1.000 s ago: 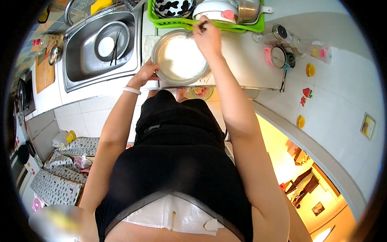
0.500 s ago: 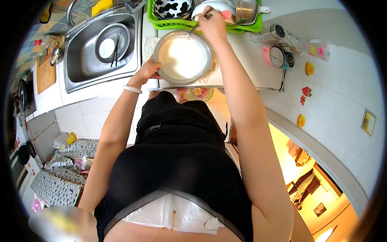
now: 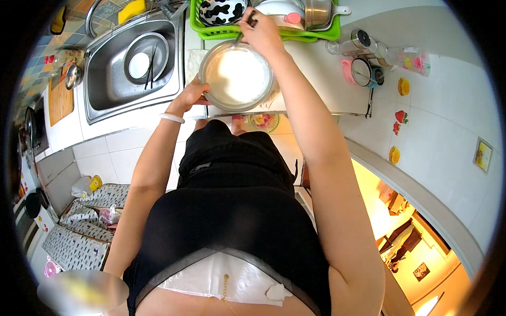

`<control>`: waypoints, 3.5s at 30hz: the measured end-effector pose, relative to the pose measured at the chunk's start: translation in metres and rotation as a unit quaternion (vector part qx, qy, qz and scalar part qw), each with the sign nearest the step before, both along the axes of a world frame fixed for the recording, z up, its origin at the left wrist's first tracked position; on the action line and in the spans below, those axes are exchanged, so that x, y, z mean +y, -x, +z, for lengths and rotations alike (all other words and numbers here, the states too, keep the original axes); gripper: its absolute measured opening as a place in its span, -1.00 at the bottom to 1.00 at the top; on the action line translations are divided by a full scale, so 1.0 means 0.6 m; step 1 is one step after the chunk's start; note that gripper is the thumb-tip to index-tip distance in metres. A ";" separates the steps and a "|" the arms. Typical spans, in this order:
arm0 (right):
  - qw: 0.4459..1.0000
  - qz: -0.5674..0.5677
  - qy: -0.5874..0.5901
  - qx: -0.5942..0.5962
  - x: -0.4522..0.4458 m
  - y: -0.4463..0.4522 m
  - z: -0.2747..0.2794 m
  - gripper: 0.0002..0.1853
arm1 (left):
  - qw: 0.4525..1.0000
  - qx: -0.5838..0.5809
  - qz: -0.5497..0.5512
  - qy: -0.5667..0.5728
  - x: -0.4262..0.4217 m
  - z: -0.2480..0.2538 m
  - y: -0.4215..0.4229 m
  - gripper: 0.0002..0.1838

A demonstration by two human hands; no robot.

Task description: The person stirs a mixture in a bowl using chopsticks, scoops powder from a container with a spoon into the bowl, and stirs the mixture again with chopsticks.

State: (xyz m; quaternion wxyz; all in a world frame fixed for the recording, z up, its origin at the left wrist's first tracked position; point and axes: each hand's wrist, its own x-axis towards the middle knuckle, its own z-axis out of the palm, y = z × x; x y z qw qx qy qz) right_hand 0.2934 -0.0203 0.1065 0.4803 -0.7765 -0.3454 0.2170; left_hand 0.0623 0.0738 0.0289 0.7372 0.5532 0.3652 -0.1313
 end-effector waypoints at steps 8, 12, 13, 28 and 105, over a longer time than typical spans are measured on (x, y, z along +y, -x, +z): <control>0.986 -0.137 0.026 0.087 -0.154 -0.002 -0.014 -0.89 | 1.000 0.012 -0.019 -0.002 0.019 -0.043 0.008 -0.22; 0.989 -0.125 0.060 0.059 -0.155 0.021 0.017 -0.89 | 0.999 0.037 0.010 0.004 0.010 -0.030 0.016 -0.24; 0.988 -0.134 0.024 0.067 -0.152 0.024 0.011 -0.89 | 0.999 0.045 0.021 0.006 0.008 -0.028 0.018 -0.25; 0.987 -0.074 -0.118 0.079 -0.089 0.101 -0.072 -0.95 | 0.999 0.005 0.034 0.029 -0.012 -0.034 0.036 -0.44; 0.988 -0.113 0.012 0.102 -0.252 0.239 0.028 -0.86 | 0.975 0.053 -0.069 0.205 0.074 -0.062 0.056 -0.47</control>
